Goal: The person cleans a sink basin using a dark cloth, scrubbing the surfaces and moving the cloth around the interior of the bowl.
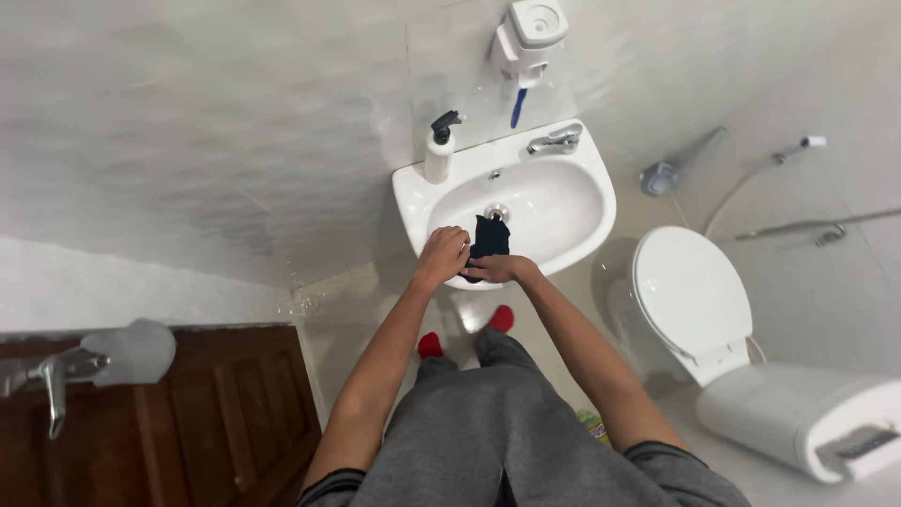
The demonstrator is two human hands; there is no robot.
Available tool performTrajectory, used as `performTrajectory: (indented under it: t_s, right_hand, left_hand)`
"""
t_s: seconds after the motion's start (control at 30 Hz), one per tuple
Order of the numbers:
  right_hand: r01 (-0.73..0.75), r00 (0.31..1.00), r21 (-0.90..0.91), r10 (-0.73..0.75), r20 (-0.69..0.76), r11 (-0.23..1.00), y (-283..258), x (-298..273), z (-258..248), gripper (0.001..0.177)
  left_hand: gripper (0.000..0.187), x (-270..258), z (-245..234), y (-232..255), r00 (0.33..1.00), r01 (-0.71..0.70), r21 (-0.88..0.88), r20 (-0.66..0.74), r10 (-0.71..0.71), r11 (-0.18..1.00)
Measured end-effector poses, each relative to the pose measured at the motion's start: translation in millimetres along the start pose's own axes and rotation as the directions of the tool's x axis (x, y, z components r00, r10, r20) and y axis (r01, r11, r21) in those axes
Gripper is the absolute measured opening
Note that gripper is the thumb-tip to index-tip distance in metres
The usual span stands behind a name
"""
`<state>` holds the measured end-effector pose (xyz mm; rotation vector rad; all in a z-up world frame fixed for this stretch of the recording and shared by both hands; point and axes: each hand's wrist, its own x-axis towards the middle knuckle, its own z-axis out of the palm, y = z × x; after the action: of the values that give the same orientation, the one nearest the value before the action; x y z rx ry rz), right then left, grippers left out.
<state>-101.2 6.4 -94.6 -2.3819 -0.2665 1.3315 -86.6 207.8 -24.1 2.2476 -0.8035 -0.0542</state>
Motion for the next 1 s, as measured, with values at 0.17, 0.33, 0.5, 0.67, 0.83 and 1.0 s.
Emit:
performTrajectory:
  t_s: [0.17, 0.33, 0.5, 0.67, 0.83, 1.0]
  right_hand:
    - [-0.035, 0.996, 0.050, 0.038, -0.080, 0.998, -6, -11, 5, 0.085]
    - [0.013, 0.991, 0.099, 0.001, -0.136, 0.995, -24, -15, 6, 0.068]
    - [-0.014, 0.976, 0.021, 0.018, -0.216, 1.000, -37, -20, 3, 0.066]
    - [-0.095, 0.976, -0.005, 0.092, -0.195, 0.995, -22, -18, -3, 0.063]
    - [-0.086, 0.986, -0.092, 0.072, -0.148, 0.992, 12, -28, -19, 0.074]
    - [-0.061, 0.985, -0.198, 0.027, -0.171, 0.978, 37, -27, -34, 0.109]
  left_hand:
    - [0.008, 5, 8, 1, 0.998, -0.063, -0.030, -0.026, 0.063, 0.998]
    - [0.009, 2, 17, 1, 1.000, -0.003, -0.015, -0.009, 0.003, 1.000]
    - [0.010, 14, 15, 1, 0.999, 0.023, 0.040, -0.027, -0.022, 0.999]
    - [0.013, 23, 25, -2, 0.999, 0.033, 0.087, -0.001, -0.033, 0.996]
    - [0.014, 29, 44, 7, 0.999, 0.046, 0.050, 0.025, -0.047, 0.998]
    - [0.014, 38, 65, 18, 0.994, 0.108, 0.033, -0.028, -0.107, 0.994]
